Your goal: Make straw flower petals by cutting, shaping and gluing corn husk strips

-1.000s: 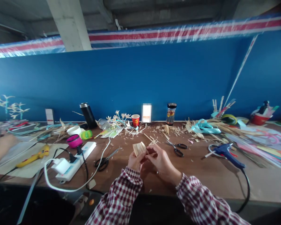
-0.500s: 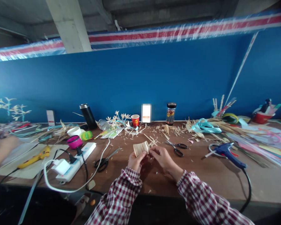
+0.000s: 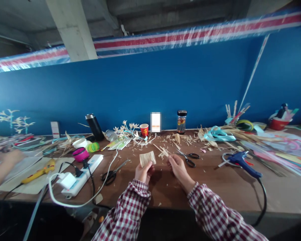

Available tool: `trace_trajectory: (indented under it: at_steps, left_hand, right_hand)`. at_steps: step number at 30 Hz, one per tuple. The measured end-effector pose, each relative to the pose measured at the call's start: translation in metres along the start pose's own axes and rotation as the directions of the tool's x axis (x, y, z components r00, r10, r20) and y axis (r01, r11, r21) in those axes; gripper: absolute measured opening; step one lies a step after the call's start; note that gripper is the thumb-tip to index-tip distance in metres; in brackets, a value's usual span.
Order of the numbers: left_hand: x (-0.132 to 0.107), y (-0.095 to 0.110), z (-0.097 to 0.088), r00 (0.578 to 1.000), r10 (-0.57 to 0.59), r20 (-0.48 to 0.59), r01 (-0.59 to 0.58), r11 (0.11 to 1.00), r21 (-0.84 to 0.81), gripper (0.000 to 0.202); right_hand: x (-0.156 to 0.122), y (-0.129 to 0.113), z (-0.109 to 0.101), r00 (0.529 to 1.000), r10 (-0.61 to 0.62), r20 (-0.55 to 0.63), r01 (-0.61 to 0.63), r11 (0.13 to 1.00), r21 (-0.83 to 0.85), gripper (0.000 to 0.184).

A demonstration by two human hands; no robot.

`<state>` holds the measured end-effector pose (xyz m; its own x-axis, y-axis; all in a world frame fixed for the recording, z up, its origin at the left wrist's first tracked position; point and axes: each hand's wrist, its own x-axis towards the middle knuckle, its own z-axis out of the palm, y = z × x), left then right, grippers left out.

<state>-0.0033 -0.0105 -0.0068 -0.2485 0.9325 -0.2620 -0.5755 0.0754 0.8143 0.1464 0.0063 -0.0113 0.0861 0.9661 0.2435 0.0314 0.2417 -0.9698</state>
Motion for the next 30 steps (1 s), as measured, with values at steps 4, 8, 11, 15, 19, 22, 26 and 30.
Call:
trace_trajectory:
  at_steps: [4,8,11,15,19,22,26,30]
  left_hand:
    - [0.009,0.005,-0.005,0.999,0.01,-0.035,-0.008,0.998,0.057,0.005]
    - [0.03,0.015,-0.004,0.999,0.018,-0.047,-0.008,0.978,0.208,0.01]
    - [0.054,0.025,0.012,1.0,0.005,-0.018,0.001,0.956,0.293,0.008]
    - [0.087,0.038,0.046,0.997,0.008,0.078,-0.031,0.953,0.3,0.023]
    - [0.096,0.042,0.061,0.989,0.116,0.09,-0.138,0.947,0.29,0.027]
    - [0.077,0.032,0.056,0.98,0.163,0.116,-0.192,0.929,0.318,0.015]
    - [0.038,0.008,0.047,0.96,0.168,0.226,-0.24,0.909,0.342,0.029]
    - [0.017,-0.008,0.043,0.927,0.163,0.337,-0.286,0.89,0.356,0.018]
  right_hand:
    - [0.0,0.002,-0.002,0.997,-0.04,-0.067,0.037,0.998,-0.044,0.032]
    - [-0.002,0.004,0.002,0.993,-0.083,-0.081,0.075,0.993,-0.096,0.029]
    - [-0.004,0.003,0.005,0.993,-0.095,-0.072,0.086,0.989,-0.118,0.029]
    - [-0.006,0.002,0.004,0.993,-0.099,-0.068,0.089,0.987,-0.137,0.03]
    - [-0.005,0.003,0.003,0.994,-0.095,-0.062,0.086,0.987,-0.135,0.028]
    - [-0.003,0.004,0.005,0.997,-0.069,-0.045,0.064,0.993,-0.099,0.031]
    - [-0.001,0.006,0.006,0.999,-0.041,-0.019,0.04,0.998,-0.052,0.034]
    - [-0.002,0.004,0.006,0.998,-0.059,0.017,0.06,0.996,-0.066,0.031]
